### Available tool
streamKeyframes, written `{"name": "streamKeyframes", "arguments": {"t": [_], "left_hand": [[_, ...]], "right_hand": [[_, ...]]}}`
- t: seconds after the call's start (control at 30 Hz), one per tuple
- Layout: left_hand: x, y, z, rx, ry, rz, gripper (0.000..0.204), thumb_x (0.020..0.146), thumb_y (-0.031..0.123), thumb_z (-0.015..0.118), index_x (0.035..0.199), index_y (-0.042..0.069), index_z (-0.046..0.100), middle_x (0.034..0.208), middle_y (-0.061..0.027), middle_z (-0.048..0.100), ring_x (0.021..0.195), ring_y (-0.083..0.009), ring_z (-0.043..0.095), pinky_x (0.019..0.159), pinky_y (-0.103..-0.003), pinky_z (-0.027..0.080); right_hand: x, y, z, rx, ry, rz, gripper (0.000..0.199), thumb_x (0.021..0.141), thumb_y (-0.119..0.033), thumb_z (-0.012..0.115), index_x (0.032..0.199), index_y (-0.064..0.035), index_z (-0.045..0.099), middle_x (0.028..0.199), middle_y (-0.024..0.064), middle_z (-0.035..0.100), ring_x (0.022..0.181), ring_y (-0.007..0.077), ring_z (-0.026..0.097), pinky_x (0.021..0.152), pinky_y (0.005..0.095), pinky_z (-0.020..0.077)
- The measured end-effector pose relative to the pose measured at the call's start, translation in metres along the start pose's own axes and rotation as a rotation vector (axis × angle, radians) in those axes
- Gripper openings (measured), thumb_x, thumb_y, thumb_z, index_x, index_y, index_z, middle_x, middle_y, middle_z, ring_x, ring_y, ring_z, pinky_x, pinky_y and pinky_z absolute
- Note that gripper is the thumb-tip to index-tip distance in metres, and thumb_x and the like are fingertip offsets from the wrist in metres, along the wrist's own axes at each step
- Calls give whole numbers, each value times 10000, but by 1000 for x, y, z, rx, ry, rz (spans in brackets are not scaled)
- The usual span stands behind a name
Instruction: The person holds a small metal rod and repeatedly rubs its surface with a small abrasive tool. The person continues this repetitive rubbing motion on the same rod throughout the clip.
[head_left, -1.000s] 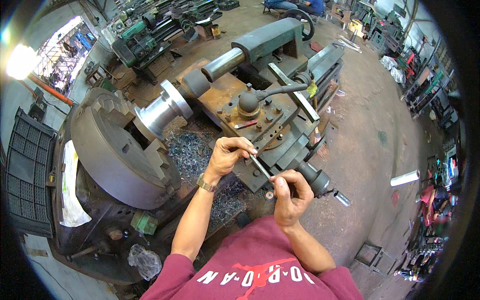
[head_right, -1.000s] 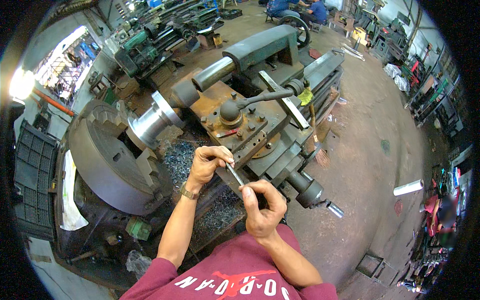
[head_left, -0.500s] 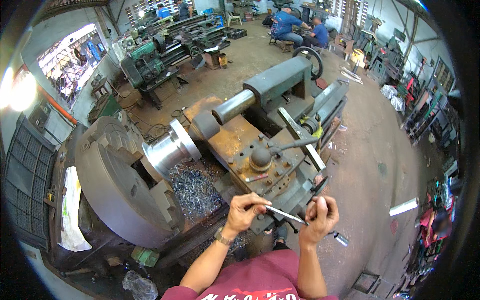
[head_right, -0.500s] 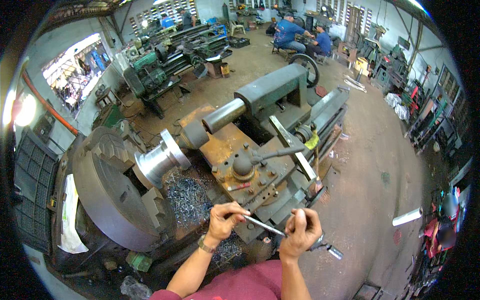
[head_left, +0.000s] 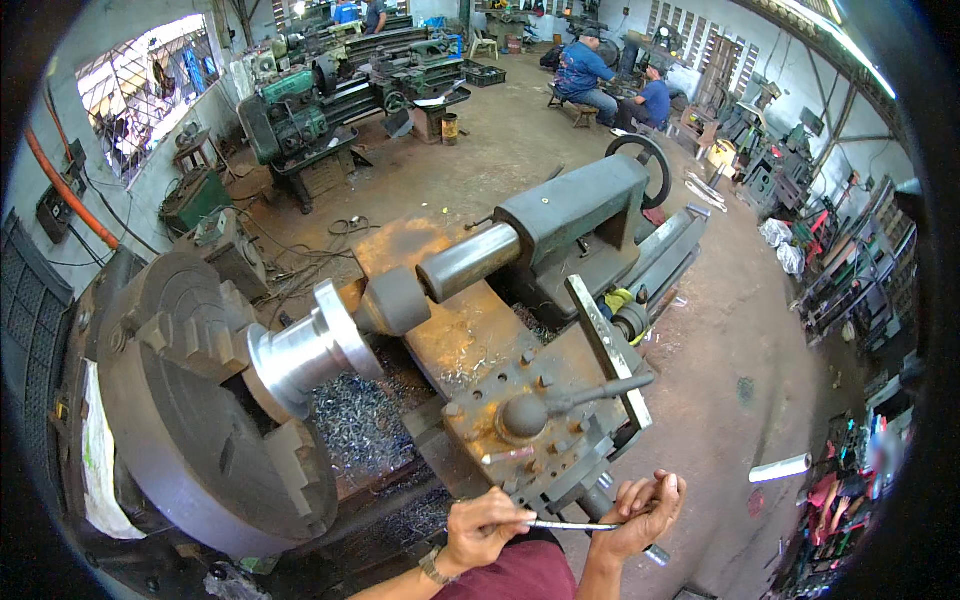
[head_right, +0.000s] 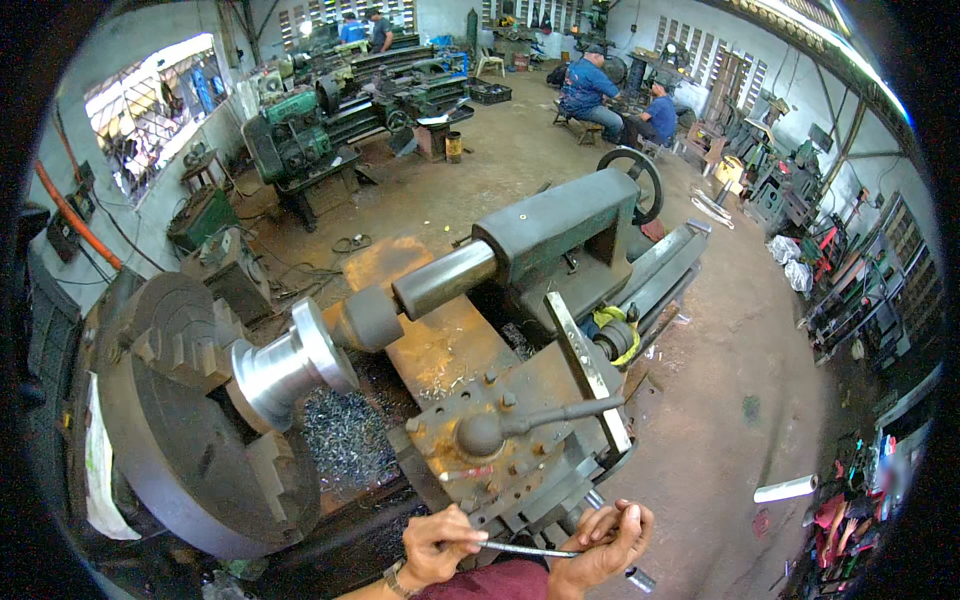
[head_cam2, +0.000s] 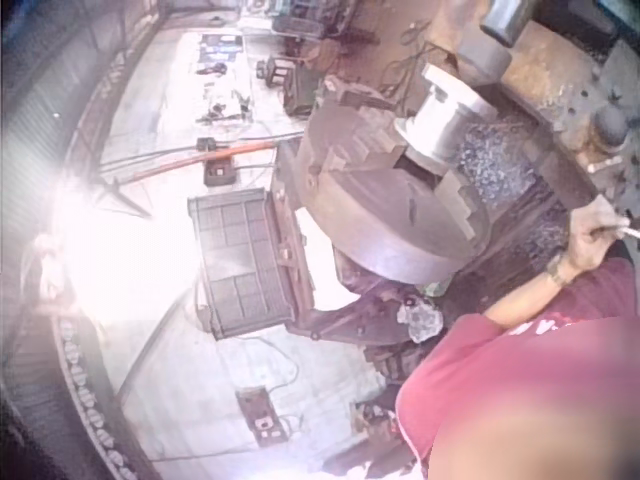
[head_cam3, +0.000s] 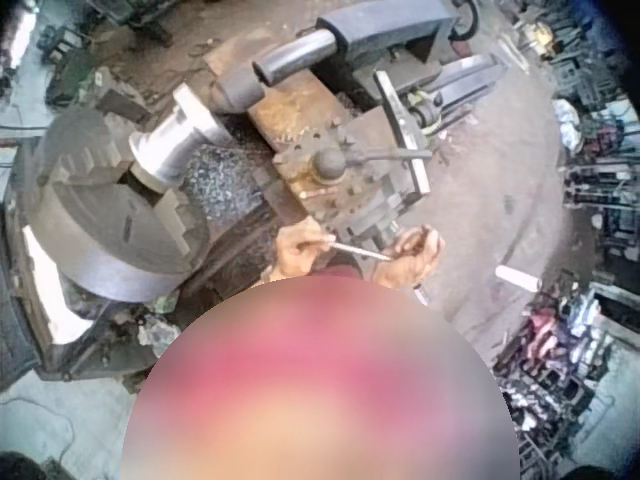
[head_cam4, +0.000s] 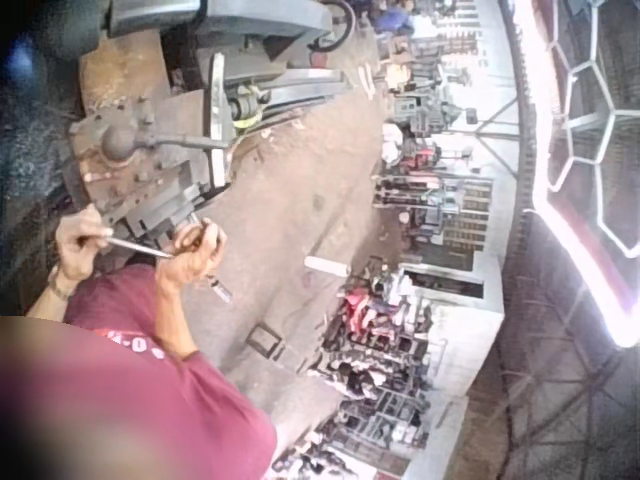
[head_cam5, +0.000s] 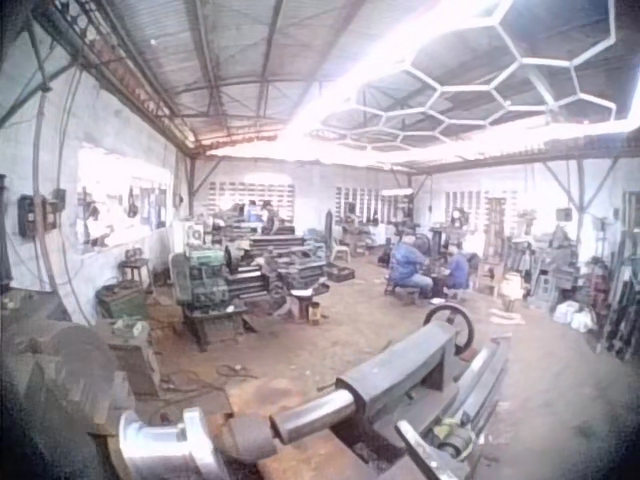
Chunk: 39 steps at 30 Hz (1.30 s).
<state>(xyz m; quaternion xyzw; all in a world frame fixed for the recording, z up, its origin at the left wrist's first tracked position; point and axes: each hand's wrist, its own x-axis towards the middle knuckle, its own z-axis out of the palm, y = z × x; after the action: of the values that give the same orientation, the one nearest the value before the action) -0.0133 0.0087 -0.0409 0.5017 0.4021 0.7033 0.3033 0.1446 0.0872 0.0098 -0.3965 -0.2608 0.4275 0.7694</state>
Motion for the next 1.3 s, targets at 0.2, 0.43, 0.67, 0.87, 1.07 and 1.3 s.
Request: {"name": "streamKeyframes", "arguments": {"t": [0.2,0.43,0.67,0.87,1.07,1.3], "left_hand": [[11,6,14,82,150,136,162,879,-1,767,1035,33,742,724,-97,632,582,-226,546,567,-347,453],[8,5,22,194,255,244,196,859,-22,781,1037,-1,700,732,-124,636,615,-270,600,601,-394,486],[-3,3,28,211,294,118,107,876,-46,758,977,-23,732,771,-103,665,656,-229,625,628,-341,492],[-1,41,24,361,87,103,136,865,37,805,975,-23,751,763,-93,673,679,-217,629,643,-323,501],[30,57,1,289,-112,-99,162,912,82,772,1060,17,779,863,-67,682,772,-167,618,745,-284,500],[24,22,-24,48,-269,-275,161,933,85,746,1048,-26,765,982,-79,698,941,-184,695,884,-305,544]], "right_hand": [[42,39,49,-54,-9,28,209,1042,-216,597,962,-24,609,629,-3,446,528,73,401,520,238,329],[50,62,75,-229,-124,-9,198,1053,-186,594,1051,7,636,742,-21,477,649,39,395,588,232,336],[52,58,70,-153,-165,48,174,1033,-168,599,969,-12,642,869,-2,565,677,52,395,617,233,334],[57,12,47,471,-496,434,120,1012,-186,603,1023,-66,594,825,-1,504,716,108,446,625,281,390],[20,-50,4,100,-652,242,199,1025,-160,569,1012,26,638,755,37,530,715,116,487,674,294,404],[-52,-60,-37,-59,-645,223,275,1069,-212,559,1063,32,686,907,40,640,852,97,564,778,262,436]]}}
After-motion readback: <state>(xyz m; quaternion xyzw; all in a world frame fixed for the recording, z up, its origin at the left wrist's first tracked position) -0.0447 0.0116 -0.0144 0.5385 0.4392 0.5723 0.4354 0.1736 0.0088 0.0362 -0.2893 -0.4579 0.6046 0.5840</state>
